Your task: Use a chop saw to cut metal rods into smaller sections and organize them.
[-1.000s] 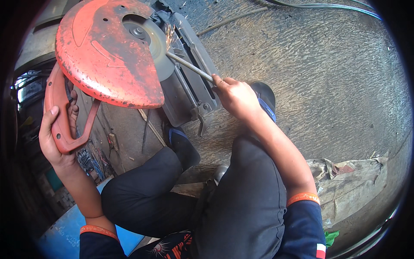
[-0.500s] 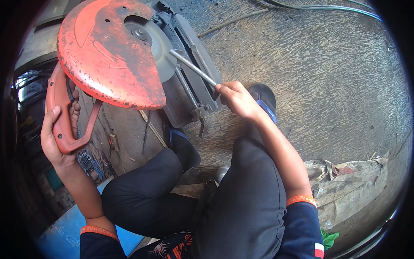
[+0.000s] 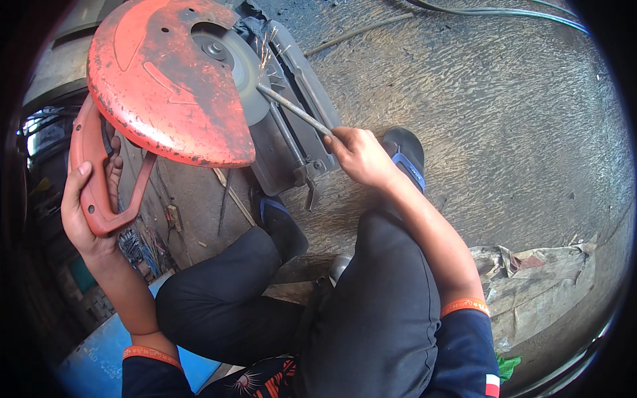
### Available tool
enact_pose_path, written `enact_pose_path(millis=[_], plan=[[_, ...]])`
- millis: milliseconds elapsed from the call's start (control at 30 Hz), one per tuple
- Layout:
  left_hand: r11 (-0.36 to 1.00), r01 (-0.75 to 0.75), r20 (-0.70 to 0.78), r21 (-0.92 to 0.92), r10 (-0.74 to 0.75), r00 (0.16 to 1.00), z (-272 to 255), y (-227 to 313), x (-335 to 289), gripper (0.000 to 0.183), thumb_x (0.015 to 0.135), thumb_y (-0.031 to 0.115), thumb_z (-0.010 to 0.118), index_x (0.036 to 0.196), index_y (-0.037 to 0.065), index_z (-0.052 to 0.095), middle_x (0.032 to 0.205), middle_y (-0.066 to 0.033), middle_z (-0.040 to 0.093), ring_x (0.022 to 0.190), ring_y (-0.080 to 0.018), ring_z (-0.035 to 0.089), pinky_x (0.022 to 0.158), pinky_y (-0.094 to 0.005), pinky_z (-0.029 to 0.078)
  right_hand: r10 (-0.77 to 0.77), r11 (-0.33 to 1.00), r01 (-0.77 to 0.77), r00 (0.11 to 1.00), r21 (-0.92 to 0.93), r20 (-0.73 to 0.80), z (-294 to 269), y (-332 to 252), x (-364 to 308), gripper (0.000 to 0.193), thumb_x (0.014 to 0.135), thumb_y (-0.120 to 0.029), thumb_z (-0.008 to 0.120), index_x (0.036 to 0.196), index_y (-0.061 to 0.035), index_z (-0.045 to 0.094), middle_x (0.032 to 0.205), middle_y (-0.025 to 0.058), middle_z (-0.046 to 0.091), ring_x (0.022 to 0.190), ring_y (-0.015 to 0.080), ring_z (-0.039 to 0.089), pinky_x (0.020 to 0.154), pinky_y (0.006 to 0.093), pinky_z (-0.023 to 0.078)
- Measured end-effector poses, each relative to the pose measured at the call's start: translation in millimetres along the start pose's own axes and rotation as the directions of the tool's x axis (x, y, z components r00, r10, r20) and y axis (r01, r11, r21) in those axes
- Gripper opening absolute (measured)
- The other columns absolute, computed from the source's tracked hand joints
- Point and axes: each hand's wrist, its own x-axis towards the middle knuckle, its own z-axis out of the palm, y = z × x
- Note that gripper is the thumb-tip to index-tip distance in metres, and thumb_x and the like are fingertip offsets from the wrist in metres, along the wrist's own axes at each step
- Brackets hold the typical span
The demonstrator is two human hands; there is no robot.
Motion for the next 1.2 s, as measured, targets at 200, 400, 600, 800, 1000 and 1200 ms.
enact_pose_path(millis=[200, 400, 600, 800, 1000, 1200], plan=[[1.0, 0.013, 0.019, 0.004, -0.013, 1.0, -1.2, 0.3, 0.6, 0.059, 0.087, 0.015, 0.054, 0.137, -0.007, 0.034, 0.116, -0.0264, 0.055, 0.099, -0.0252, 0.059, 0.093, -0.0338, 0.046, -0.151, 0.985, 0.138, 0.98, -0.105, -0.13, -2.5, 2.4, -3.3, 0.02, 0.089, -0.018, 0.06, 0.095, 0.001, 0.064, 0.07, 0.0235, 0.06, 0.064, 0.0386, 0.062, 0.059, 0.0431, 0.048], [0.984, -0.005, 0.042, 0.178, -0.002, 0.999, -3.1, 1.7, 2.5, 0.064, 0.082, 0.016, 0.05, 0.139, -0.007, 0.034, 0.124, -0.021, 0.052, 0.104, -0.0232, 0.055, 0.09, -0.0313, 0.043, -0.429, 0.747, 0.194, 0.871, -0.636, -0.239, -41.2, 5.6, 23.3, 0.019, 0.092, -0.024, 0.056, 0.101, -0.012, 0.069, 0.071, 0.0095, 0.061, 0.06, 0.0293, 0.061, 0.054, 0.0423, 0.047], [0.998, -0.01, 0.051, 0.058, 0.007, 0.999, -2.0, 1.8, 0.6, 0.061, 0.085, 0.015, 0.055, 0.139, -0.005, 0.034, 0.12, -0.0209, 0.055, 0.102, -0.0249, 0.058, 0.092, -0.0339, 0.046, -0.493, 0.606, 0.187, 0.851, -0.773, -0.181, -89.4, -15.2, 58.0, 0.022, 0.091, -0.028, 0.057, 0.104, -0.0159, 0.07, 0.075, 0.0052, 0.061, 0.08, 0.0232, 0.06, 0.074, 0.0386, 0.039], [0.999, 0.003, 0.074, 0.038, -0.006, 0.997, -4.0, 1.7, 1.5, 0.062, 0.085, 0.014, 0.056, 0.138, -0.007, 0.033, 0.123, -0.022, 0.053, 0.108, -0.0268, 0.057, 0.095, -0.0351, 0.045, -0.646, 0.433, 0.308, 0.762, -0.847, -0.054, -99.8, -35.9, 80.2, 0.02, 0.089, -0.024, 0.06, 0.104, -0.0177, 0.071, 0.078, 0.0013, 0.063, 0.087, 0.0189, 0.06, 0.083, 0.0374, 0.036], [1.0, 0.007, 0.08, 0.026, -0.009, 0.997, -7.7, 0.2, 1.6, 0.062, 0.085, 0.014, 0.055, 0.138, -0.009, 0.033, 0.122, -0.0238, 0.052, 0.11, -0.0283, 0.056, 0.098, -0.0367, 0.043, -0.598, 0.33, 0.3, 0.8, -0.895, 0.048, -101.5, -52.2, 83.6, 0.02, 0.093, -0.017, 0.054, 0.106, -0.019, 0.07, 0.073, 0.0015, 0.058, 0.08, 0.0165, 0.056, 0.083, 0.036, 0.033], [0.999, 0.006, 0.068, 0.034, -0.009, 0.998, -6.5, 0.8, 1.3, 0.063, 0.085, 0.014, 0.055, 0.138, -0.009, 0.032, 0.122, -0.0239, 0.053, 0.111, -0.029, 0.056, 0.099, -0.0372, 0.042, -0.639, 0.301, 0.318, 0.767, -0.899, 0.057, -103.6, -60.5, 83.5, 0.018, 0.092, -0.015, 0.056, 0.104, -0.0167, 0.07, 0.073, 0.0018, 0.058, 0.08, 0.0166, 0.056, 0.083, 0.0373, 0.033]])
